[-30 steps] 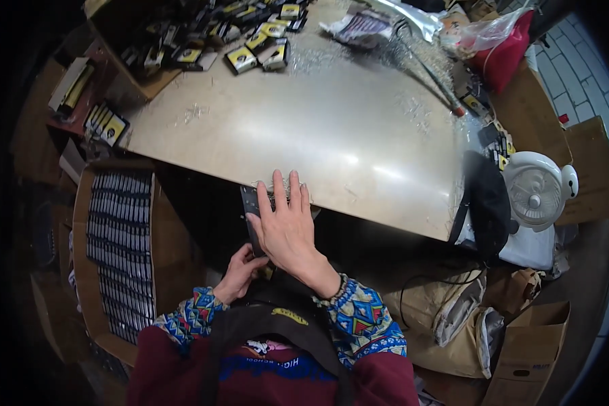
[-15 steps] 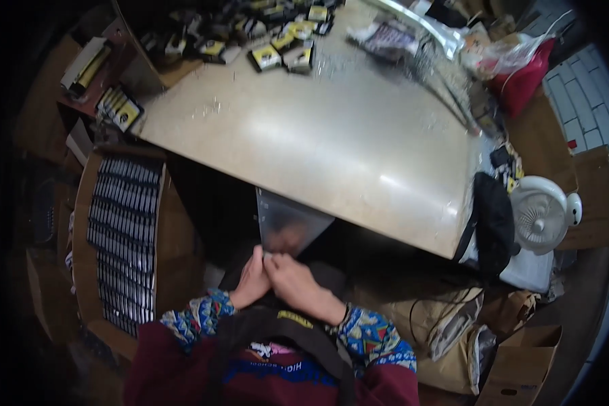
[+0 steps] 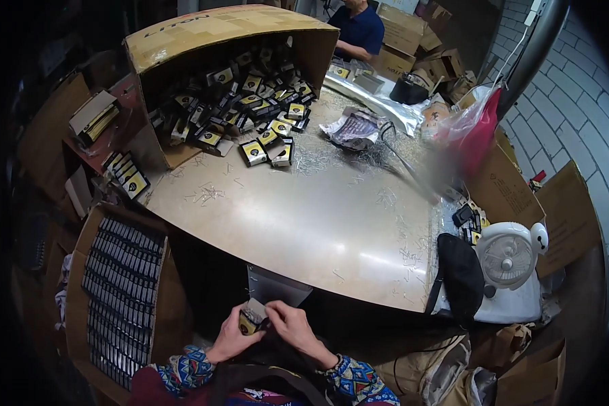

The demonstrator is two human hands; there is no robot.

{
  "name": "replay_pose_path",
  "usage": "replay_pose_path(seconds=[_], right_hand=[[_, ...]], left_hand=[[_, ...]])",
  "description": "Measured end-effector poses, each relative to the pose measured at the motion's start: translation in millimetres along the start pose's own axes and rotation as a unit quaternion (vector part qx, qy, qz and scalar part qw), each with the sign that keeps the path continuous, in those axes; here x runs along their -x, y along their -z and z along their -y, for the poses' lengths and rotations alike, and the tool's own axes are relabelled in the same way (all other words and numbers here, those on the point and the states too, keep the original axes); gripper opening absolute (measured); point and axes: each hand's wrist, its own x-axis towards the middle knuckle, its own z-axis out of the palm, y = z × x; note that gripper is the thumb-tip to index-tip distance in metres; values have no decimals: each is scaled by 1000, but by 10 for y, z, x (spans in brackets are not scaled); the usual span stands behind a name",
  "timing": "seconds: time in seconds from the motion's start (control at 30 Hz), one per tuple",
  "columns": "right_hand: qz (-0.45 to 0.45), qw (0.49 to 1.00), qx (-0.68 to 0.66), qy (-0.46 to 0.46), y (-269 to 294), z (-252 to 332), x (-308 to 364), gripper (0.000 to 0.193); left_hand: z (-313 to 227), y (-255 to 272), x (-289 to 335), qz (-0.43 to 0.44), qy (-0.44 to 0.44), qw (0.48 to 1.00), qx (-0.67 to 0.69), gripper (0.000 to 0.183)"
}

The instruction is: Packaging and labeling measuring tapes and cleaning the workbench area.

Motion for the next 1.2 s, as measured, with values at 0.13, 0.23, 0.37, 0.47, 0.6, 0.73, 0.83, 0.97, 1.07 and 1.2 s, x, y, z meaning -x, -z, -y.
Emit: replay_pose_path(seconds=[0.13,0.23,0.37,0.47,0.6,0.73,0.83,0.97,1.07,1.2], right_hand=[[-112,971,100,186,-83,143,-52,40],[-281,941,41,183,9,137,-219,34],[-261,935,65,233,131,180,-10,23],[-187,955,32,228,-35,25,-11,29],[-221,957,-29,187,-117,102,26,28],[-151,967,-163,127,-115,100,32,24],[-208,965,-131,96,-169,148,30,22],[-223,956,-176,72,-193,111,-3,21],[-237,959,-105,116,-201,138,-22,18],[-252,912,135,293,-176,201,-96,18]], left_hand=[[-201,-200,-231,-67,-123,987,-85,65],[-355,-147,-423,-67,-129,987,-72,74],[-392,-152,-473,-110,-166,980,-22,80],[-261,-205,-474,-98,-202,973,-46,75],[-357,-201,-428,-107,-157,979,-79,63],[-465,-185,-456,-146,-137,975,-100,61],[-421,-204,-461,-116,-141,973,-138,58],[-404,-224,-476,-123,-155,971,-133,57],[-394,-207,-492,-119,-143,975,-125,54],[-340,-146,-533,-63,-50,994,-67,50]])
